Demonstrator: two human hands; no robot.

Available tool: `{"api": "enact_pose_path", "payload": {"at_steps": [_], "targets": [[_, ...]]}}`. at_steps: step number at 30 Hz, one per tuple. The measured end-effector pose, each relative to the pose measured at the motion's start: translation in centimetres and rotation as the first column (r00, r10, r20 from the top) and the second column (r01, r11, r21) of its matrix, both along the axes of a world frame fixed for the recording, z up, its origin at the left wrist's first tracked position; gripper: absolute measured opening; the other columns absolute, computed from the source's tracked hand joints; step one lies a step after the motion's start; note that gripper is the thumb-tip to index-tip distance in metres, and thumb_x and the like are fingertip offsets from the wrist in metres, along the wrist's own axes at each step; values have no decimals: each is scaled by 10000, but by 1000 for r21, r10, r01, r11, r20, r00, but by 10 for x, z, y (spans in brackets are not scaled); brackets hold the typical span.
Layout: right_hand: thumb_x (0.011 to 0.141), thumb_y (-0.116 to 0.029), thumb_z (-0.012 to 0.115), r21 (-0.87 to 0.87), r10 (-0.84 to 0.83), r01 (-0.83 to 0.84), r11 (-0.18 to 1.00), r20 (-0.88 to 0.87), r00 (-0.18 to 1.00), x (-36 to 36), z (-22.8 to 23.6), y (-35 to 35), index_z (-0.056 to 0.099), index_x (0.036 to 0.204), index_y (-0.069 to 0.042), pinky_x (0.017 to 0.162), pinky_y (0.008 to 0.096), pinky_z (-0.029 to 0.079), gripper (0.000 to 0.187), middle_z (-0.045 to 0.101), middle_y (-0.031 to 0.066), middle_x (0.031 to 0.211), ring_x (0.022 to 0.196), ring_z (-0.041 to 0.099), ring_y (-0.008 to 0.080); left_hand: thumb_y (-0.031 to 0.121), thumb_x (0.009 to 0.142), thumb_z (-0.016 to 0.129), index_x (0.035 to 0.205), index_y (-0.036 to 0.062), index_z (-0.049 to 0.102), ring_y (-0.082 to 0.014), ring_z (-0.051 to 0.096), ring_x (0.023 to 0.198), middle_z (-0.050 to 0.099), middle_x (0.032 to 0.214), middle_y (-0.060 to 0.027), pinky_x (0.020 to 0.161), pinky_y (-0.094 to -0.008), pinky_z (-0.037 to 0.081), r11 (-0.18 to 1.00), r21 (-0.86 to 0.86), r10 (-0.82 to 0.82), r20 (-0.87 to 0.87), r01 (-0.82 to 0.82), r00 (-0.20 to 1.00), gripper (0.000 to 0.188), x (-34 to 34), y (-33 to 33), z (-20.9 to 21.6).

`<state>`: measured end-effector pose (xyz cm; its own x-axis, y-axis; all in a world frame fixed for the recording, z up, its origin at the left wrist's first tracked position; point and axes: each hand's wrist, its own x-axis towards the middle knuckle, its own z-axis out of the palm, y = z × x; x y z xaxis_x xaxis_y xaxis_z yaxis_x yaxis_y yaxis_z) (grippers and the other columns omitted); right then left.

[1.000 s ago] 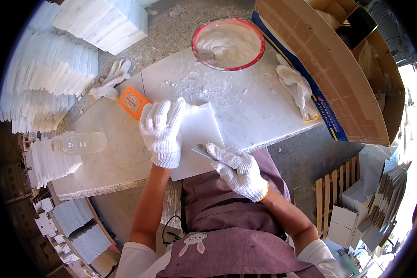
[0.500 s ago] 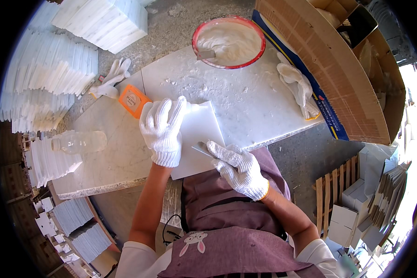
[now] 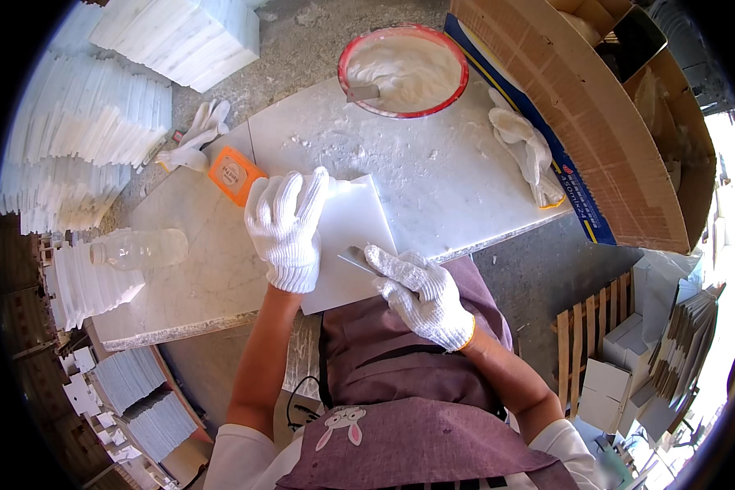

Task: The person applies white adhesive from a red-rimmed container onto white rectangular foam blocks using a metal spatula. They spread the adhesive evenly across the surface, then pick up a second foam block and press it onto the first to form a joined unit. The person repeats this process, handling the blocks and adhesive in a repetitive assembly sequence.

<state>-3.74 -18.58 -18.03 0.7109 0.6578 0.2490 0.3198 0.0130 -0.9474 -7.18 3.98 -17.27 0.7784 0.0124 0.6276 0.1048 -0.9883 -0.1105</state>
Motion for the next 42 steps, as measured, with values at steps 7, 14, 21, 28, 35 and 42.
{"api": "enact_pose_path", "payload": {"at_steps": [7,14,21,28,35,42], "targets": [[883,-66,705,-11,4,-4,1000,-20,1000,-1,-1,0,641,1331,-111,665,376,540,455,660,128,885,720,621,300,14,714,717,1154,182,764,-257,585,1020,621,1073,-33,973,-460,485,1000,3,-19,18,19,1000,473,1,0,1],[876,-58,708,6,-4,4,1000,-14,1000,-1,-2,0,642,1331,-113,662,379,539,463,660,125,885,716,619,299,19,718,716,1167,191,760,-256,583,1032,622,1081,-32,987,-461,474,1000,-16,-20,17,20,1000,483,1,-2,2],[890,-75,708,-28,19,-22,999,-131,991,-1,2,-4,630,1343,-78,693,359,539,459,686,147,961,742,632,290,-33,711,708,1164,155,751,-276,589,1021,629,1094,-49,972,-415,481,991,-133,-9,16,11,1000,493,-1,0,3],[955,-80,645,3,86,-88,996,-226,970,0,14,-15,575,1393,-35,740,313,529,446,690,158,1084,792,636,231,85,907,699,1320,12,577,-200,609,1081,631,1230,-123,961,-358,485,487,-872,77,89,40,993,437,5,18,-17],[999,11,540,60,218,-226,972,-581,784,-14,38,-19,383,1535,-58,736,236,526,562,651,88,1080,802,590,85,289,876,735,1243,22,596,-150,602,1027,635,1142,-71,921,-318,479,319,-948,166,44,-11,985,475,34,83,-33],[993,74,453,107,361,-400,910,-676,642,-18,38,-20,205,1607,-105,803,252,517,687,614,62,1078,853,569,105,244,872,741,1272,49,583,-123,603,1004,648,1126,-52,908,-299,484,335,-939,220,3,-73,975,472,38,88,-30]]}}
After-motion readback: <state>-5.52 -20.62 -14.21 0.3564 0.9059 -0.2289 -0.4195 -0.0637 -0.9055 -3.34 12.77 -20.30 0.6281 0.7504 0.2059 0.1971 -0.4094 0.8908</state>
